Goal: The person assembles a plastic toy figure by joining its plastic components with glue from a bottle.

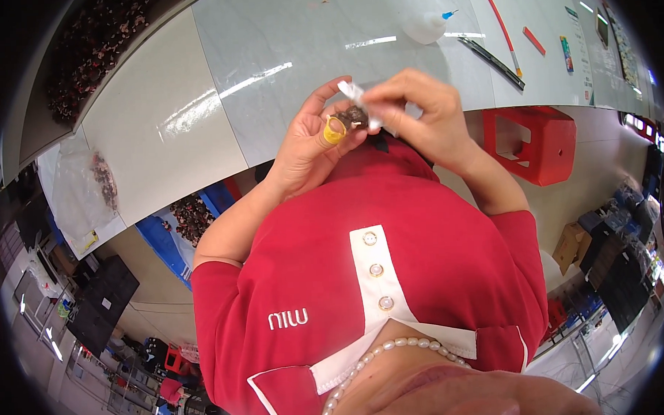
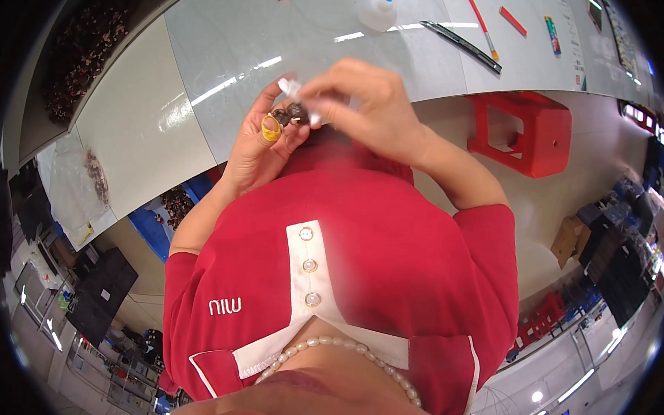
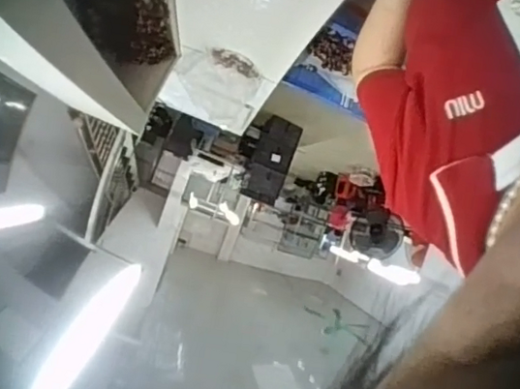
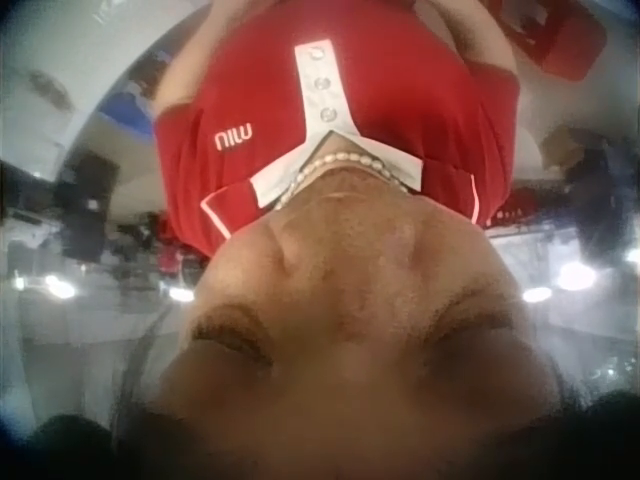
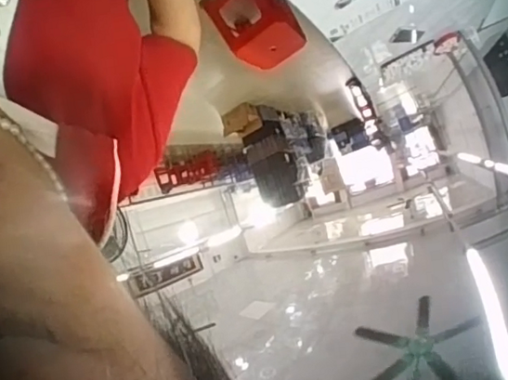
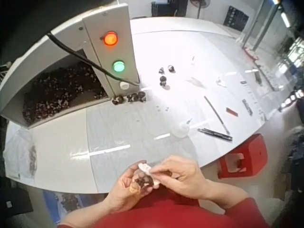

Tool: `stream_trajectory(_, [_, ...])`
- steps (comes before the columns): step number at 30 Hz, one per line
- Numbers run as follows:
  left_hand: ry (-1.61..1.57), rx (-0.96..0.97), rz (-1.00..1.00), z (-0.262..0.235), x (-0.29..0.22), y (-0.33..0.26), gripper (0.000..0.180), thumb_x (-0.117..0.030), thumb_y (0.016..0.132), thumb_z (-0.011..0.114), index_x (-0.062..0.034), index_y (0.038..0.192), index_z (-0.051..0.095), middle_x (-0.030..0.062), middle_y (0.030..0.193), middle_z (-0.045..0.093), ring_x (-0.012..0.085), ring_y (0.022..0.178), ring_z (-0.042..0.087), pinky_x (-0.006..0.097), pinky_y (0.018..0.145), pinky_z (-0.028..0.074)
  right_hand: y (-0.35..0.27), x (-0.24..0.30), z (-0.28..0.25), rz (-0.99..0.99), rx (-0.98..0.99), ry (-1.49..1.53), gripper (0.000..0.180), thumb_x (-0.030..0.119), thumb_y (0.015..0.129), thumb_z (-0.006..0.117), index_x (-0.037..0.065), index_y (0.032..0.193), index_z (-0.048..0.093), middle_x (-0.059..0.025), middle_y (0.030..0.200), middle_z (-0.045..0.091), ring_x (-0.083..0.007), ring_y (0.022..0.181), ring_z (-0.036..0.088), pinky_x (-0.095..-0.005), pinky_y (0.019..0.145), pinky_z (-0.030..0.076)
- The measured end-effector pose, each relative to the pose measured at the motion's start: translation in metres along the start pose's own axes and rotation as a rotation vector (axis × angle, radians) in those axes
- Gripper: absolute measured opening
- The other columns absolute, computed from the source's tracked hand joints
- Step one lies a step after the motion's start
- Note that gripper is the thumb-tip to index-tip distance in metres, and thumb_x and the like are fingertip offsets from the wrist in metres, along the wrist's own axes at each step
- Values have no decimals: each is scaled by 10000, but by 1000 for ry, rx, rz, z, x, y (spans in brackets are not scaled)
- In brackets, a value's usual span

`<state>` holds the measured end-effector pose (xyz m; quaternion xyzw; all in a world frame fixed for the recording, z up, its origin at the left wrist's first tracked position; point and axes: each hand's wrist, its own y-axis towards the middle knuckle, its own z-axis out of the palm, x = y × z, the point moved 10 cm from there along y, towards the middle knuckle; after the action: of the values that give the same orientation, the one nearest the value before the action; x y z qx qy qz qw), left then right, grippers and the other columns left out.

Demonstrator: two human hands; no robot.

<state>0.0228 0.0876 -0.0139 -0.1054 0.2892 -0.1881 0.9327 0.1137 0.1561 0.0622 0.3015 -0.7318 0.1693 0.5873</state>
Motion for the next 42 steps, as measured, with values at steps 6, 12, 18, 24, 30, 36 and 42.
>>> stream_trajectory(6, [-17,-10,-43,0,2,-1,761,-276,820,702,-68,1405,260,138,1197,544,254,1049,602,286,898,519,9,-30,-40,-60,-293,-374,84,30,827,647,20,904,678,-67,836,629,-148,747,597,-259,662,477])
stream_trajectory(12, [-65,-18,-64,-3,6,0,760,-288,817,702,-63,1397,266,126,1185,548,248,1046,604,278,894,521,1,-7,-32,-257,-278,-460,202,80,759,724,44,942,650,-95,1015,620,-234,964,574,-313,803,467])
stream_trajectory(18, [-33,-25,-46,-6,9,0,753,-298,812,716,-56,1383,288,104,1179,554,199,1057,586,310,927,491,-5,-3,8,-275,-11,-115,317,106,696,764,52,952,585,-74,923,625,-253,922,580,-341,815,458])
stream_trajectory(24, [86,-48,16,-5,4,-1,771,-314,792,739,-66,1380,306,114,1170,575,193,1057,582,330,940,468,-9,-6,16,-267,-12,-65,331,72,670,772,49,937,578,-69,899,623,-254,876,597,-351,790,471])
stream_trajectory(30, [-50,-9,0,-5,5,-5,512,-197,861,673,-48,1283,424,108,1149,582,195,1060,584,339,947,468,-15,-5,9,-324,-121,-75,300,79,668,780,52,904,597,-70,897,623,-235,826,607,-321,714,497])
stream_trajectory(36, [-106,-33,-62,-3,10,-5,436,-207,877,650,-51,1238,460,87,1097,589,182,1022,597,346,931,485,-19,1,11,-391,-97,-159,336,98,678,798,46,939,592,-96,923,612,-208,816,610,-285,664,512])
stream_trajectory(42, [-221,78,-88,0,16,-5,315,-175,926,576,-92,1217,492,65,1126,570,174,1064,564,362,959,472,-21,7,14,-464,-57,-88,326,65,646,806,31,900,605,-89,906,602,-195,762,603,-264,605,502])
